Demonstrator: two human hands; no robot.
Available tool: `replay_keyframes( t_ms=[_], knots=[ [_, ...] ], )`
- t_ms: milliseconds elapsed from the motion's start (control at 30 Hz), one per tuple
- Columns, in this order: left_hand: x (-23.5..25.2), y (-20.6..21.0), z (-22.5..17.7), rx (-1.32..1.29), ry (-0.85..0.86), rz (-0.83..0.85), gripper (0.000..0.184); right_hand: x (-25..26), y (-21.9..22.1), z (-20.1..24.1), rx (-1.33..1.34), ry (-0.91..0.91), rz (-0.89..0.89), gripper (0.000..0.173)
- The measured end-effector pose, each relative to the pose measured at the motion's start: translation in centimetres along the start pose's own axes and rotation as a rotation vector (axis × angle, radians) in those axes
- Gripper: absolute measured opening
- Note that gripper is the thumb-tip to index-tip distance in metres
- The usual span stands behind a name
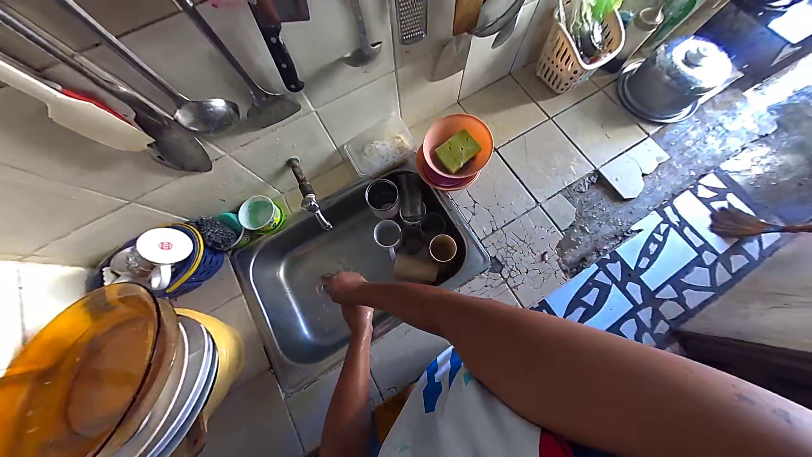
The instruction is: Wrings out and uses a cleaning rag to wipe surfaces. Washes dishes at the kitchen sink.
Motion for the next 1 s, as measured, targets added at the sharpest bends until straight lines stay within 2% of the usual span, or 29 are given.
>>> replay_keyframes(
  t_ms=[33, 100, 133, 200, 233, 300, 367, 400, 467, 533, 600, 700, 733, 800, 900, 933, 1000],
  knots=[
    [-0.5, 0.3, 0.0, -0.006, -0.047, -0.002, 0.008, -0.2, -0.5, -0.8, 0.065, -0.067, 0.027, 0.035],
    [-1.9, -0.7, -1.1, -0.192, -0.124, 0.105, 0.004, -2.3, -3.4, -1.5, 0.196, -0.229, 0.055, 0.048],
    [-2.8, -1.5, -2.3, -0.279, -0.134, 0.168, 0.008, -4.0, -5.6, -1.7, 0.207, -0.288, 0.045, 0.052],
    [-5.3, -3.1, -5.8, -0.293, -0.106, 0.292, 0.028, -8.2, -11.2, -2.7, 0.098, -0.25, 0.016, 0.053],
    [-6.8, -3.4, -7.7, -0.203, -0.044, 0.333, 0.038, -10.4, -14.0, -3.5, 0.03, -0.161, 0.021, 0.058],
    [-9.8, -2.5, -10.5, -0.014, 0.203, 0.373, 0.048, -14.2, -18.2, -5.9, 0.066, 0.033, 0.073, 0.069],
    [-12.3, 0.2, -12.5, 0.055, 0.456, 0.387, 0.052, -17.7, -21.4, -8.7, 0.279, 0.123, 0.116, 0.059],
    [-13.6, 1.8, -13.3, 0.056, 0.551, 0.396, 0.056, -19.6, -23.0, -10.0, 0.394, 0.11, 0.108, 0.05],
    [-16.4, 5.3, -15.1, -0.018, 0.666, 0.402, 0.06, -23.1, -26.2, -12.7, 0.441, -0.066, -0.046, 0.037],
    [-19.4, 9.1, -16.5, -0.11, 0.734, 0.455, 0.07, -26.1, -29.3, -15.6, 0.363, -0.277, -0.219, 0.042],
    [-22.5, 13.0, -17.5, -0.151, 0.727, 0.499, 0.071, -28.8, -31.9, -18.3, 0.342, -0.34, -0.344, 0.037],
    [-27.3, 17.6, -19.4, -0.137, 0.697, 0.532, 0.049, -33.3, -36.7, -21.7, 0.29, -0.346, -0.472, 0.027],
    [-28.3, 18.8, -20.3, -0.18, 0.72, 0.568, 0.045, -35.2, -38.6, -22.3, 0.246, -0.423, -0.502, 0.025],
    [-29.5, 20.8, -22.3, -0.311, 0.696, 0.755, 0.053, -40.0, -43.1, -22.8, 0.182, -0.613, -0.503, 0.027],
    [-30.3, 22.9, -23.6, -0.448, 0.472, 0.798, 0.051, -47.2, -48.8, -24.8, 0.218, -0.708, -0.486, 0.036],
    [-30.4, 23.6, -23.8, -0.43, 0.359, 0.783, 0.051, -48.7, -50.3, -26.7, 0.175, -0.667, -0.513, 0.034],
    [-30.8, 24.9, -23.8, -0.334, 0.18, 0.83, 0.049, -51.6, -51.9, -30.0, -0.145, -0.498, -0.616, 0.029]
  ],
)
Point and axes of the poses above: each hand's wrist, its own x-axis towards the middle knuckle, its own y-axis out of the palm, z = x × y, the point moved 2 cm from there along x, towards the middle knuckle, and after that the axes turned 13 degrees about -z, right-handed, at the moved point
